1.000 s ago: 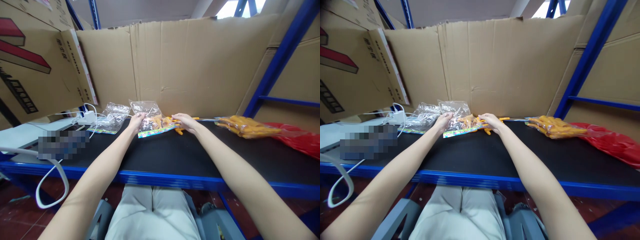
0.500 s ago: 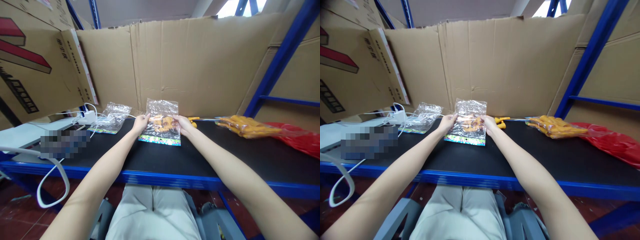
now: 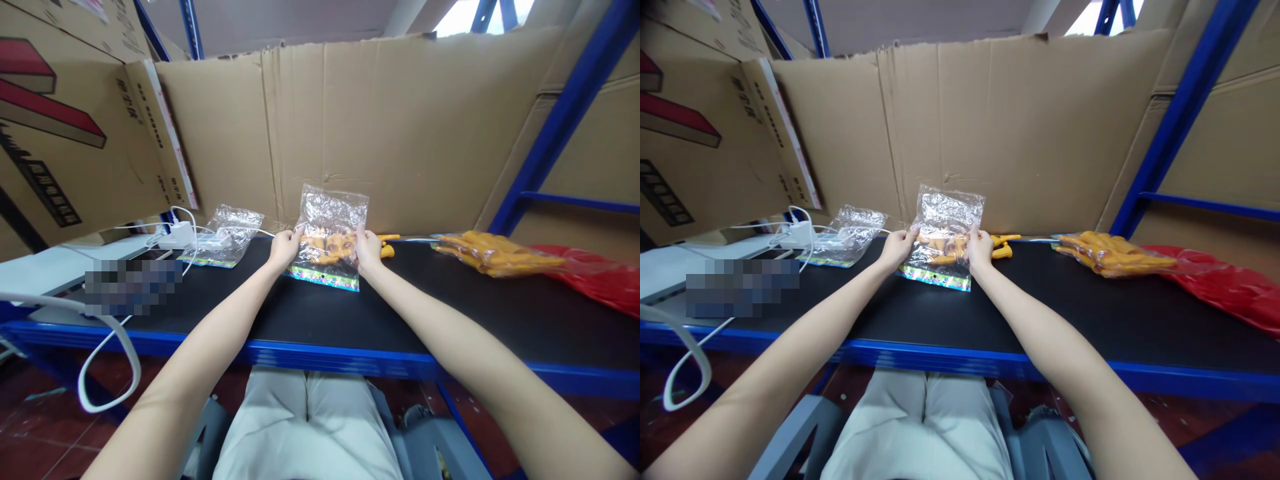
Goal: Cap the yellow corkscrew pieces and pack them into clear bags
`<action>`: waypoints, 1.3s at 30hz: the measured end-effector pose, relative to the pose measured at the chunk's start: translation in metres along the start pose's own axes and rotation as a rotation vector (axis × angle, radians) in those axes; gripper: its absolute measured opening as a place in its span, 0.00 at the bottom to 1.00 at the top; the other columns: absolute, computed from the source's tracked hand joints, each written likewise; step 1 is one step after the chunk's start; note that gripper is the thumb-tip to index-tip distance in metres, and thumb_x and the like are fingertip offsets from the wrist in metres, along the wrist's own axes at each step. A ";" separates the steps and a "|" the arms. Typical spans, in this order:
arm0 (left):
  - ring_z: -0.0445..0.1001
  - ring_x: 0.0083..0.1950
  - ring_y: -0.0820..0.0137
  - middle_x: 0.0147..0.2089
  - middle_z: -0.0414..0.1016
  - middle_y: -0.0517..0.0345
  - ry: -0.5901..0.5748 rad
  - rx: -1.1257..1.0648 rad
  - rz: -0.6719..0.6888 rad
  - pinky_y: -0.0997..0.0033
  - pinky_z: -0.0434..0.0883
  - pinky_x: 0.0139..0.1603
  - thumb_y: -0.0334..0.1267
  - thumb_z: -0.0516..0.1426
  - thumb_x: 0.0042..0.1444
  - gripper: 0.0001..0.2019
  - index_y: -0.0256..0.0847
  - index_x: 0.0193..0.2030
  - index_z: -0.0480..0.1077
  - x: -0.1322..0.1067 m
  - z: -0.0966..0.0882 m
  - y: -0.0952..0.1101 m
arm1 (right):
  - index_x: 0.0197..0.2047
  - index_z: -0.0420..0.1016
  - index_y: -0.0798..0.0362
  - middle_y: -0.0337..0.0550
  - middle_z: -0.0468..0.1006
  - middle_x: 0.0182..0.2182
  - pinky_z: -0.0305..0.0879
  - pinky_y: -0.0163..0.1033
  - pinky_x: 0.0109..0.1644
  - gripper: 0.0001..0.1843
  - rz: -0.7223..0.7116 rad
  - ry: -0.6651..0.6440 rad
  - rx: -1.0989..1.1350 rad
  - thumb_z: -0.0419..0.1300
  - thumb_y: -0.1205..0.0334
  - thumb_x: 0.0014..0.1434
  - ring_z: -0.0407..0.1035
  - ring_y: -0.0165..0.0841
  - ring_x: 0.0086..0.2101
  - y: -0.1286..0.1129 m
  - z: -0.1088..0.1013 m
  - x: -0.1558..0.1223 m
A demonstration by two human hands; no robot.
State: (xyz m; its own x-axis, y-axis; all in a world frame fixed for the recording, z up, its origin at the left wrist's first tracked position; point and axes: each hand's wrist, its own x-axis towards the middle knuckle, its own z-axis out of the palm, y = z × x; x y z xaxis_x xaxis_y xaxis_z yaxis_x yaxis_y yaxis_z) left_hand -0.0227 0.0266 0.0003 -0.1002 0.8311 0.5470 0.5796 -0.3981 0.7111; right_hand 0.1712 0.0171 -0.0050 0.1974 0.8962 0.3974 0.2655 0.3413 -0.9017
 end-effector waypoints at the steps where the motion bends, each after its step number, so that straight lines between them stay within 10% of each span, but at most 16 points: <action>1: 0.55 0.20 0.76 0.15 0.54 0.64 0.034 0.008 0.016 0.76 0.51 0.22 0.53 0.49 0.53 0.23 0.40 0.15 0.54 0.001 -0.001 0.001 | 0.30 0.59 0.48 0.31 0.53 0.13 0.51 0.37 0.13 0.27 0.047 0.094 0.078 0.41 0.31 0.51 0.52 0.28 0.11 -0.001 0.000 0.000; 5: 0.56 0.22 0.76 0.17 0.56 0.64 0.101 -0.022 0.017 0.76 0.52 0.24 0.48 0.48 0.56 0.21 0.39 0.17 0.55 0.002 -0.005 0.002 | 0.24 0.55 0.49 0.30 0.53 0.11 0.48 0.35 0.13 0.27 0.119 0.248 0.298 0.46 0.31 0.48 0.50 0.26 0.11 -0.004 0.002 -0.002; 14: 0.59 0.24 0.74 0.19 0.59 0.63 0.173 -0.025 0.044 0.75 0.54 0.27 0.46 0.45 0.58 0.18 0.40 0.20 0.57 0.001 -0.004 -0.007 | 0.23 0.59 0.51 0.28 0.55 0.09 0.45 0.32 0.11 0.22 0.119 0.163 0.372 0.55 0.39 0.49 0.48 0.23 0.09 -0.012 0.002 -0.006; 29: 0.57 0.23 0.74 0.19 0.56 0.63 0.253 0.011 0.057 0.74 0.53 0.27 0.41 0.46 0.58 0.18 0.40 0.19 0.53 0.006 -0.007 0.004 | 0.26 0.66 0.55 0.35 0.68 0.22 0.58 0.31 0.28 0.14 -0.162 0.360 0.245 0.58 0.52 0.49 0.61 0.25 0.24 -0.010 0.000 0.009; 39: 0.56 0.15 0.76 0.13 0.58 0.65 -0.092 -0.243 -0.052 0.76 0.53 0.19 0.53 0.47 0.55 0.19 0.40 0.23 0.59 -0.001 0.000 0.000 | 0.30 0.68 0.55 0.35 0.69 0.24 0.59 0.31 0.27 0.07 -0.080 0.424 0.389 0.58 0.60 0.48 0.61 0.24 0.22 -0.018 -0.010 0.009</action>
State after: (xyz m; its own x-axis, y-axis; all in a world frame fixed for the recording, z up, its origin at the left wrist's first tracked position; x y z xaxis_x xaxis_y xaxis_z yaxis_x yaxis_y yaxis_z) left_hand -0.0228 0.0258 0.0003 -0.0440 0.8803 0.4724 0.3629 -0.4264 0.8285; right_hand 0.1772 0.0164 0.0161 0.5731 0.6990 0.4278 -0.0558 0.5540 -0.8306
